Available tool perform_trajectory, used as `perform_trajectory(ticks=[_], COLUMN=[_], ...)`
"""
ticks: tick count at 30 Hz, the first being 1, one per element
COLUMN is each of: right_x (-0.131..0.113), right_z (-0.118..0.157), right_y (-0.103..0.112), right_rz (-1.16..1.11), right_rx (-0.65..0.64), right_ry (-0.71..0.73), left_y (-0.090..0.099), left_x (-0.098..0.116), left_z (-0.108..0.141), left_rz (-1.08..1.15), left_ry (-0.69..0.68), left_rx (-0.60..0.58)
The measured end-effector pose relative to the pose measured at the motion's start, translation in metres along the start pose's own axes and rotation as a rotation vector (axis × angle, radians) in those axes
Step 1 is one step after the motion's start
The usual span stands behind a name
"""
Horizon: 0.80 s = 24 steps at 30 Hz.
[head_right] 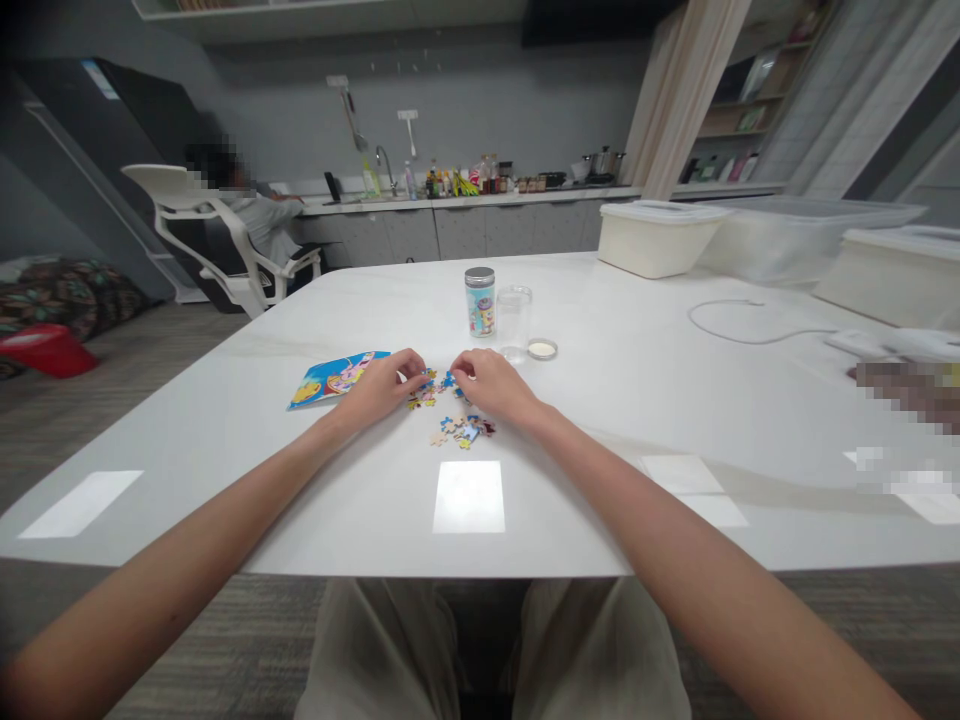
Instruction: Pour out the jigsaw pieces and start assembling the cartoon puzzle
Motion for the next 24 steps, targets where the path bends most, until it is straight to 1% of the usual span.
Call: perform_trajectory(ticks=[3,6,8,9,10,13,14,16,18,20,22,24], right_x=[0.001,0.001,0.000,0.000,-0.001,-0.004,-0.006,-0.011,-0.015,-0.016,-0.014,-0.012], right_z=[0.000,0.000,0.001,0.001,0.001,0.002,0.003,0.005,0.008,0.010,0.010,0.010], right_y=[0.000,-0.001,-0.001,-0.001,0.000,0.007,0.010,0.016,0.020,0.022,0.021,0.019], right_rz=[0.007,0.016,0.024,0.030,0.037,0.062,0.062,0.035,-0.011,-0.035,-0.038,-0.041], right_rx=[-0.006,-0.022,-0.031,-0.036,-0.041,-0.085,-0.128,-0.272,-0.434,-0.531,-0.556,-0.541], right_ry=[-0.004,-0.015,-0.020,-0.017,-0.011,0.054,0.092,0.189,0.251,0.247,0.214,0.200], left_y=[-0.002,-0.001,0.002,0.004,0.006,0.011,0.011,0.011,0.009,0.008,0.007,0.008], left_x=[-0.001,0.000,0.003,0.006,0.010,0.024,0.028,0.034,0.036,0.036,0.035,0.034], left_z=[-0.001,-0.001,-0.001,0.000,0.002,0.009,0.012,0.015,0.016,0.016,0.015,0.014], left_rz=[-0.050,-0.147,-0.153,-0.137,-0.112,-0.042,-0.033,-0.011,0.007,0.015,0.010,-0.002], left_ry=[-0.018,-0.065,-0.110,-0.138,-0.175,-0.257,-0.280,-0.325,-0.357,-0.371,-0.371,-0.365], left_rx=[0.021,0.045,0.046,0.022,-0.027,-0.298,-0.371,-0.455,-0.479,-0.473,-0.457,-0.446])
Point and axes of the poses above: each hand's wrist, its own z-axis away from the middle knuckle, its own y-axis out of the back of the hand, x = y × z, the point moved 2 cm from there along -z, towards the middle knuckle, and after that the axes turned 1 degree about x, right-handed, at the moved point
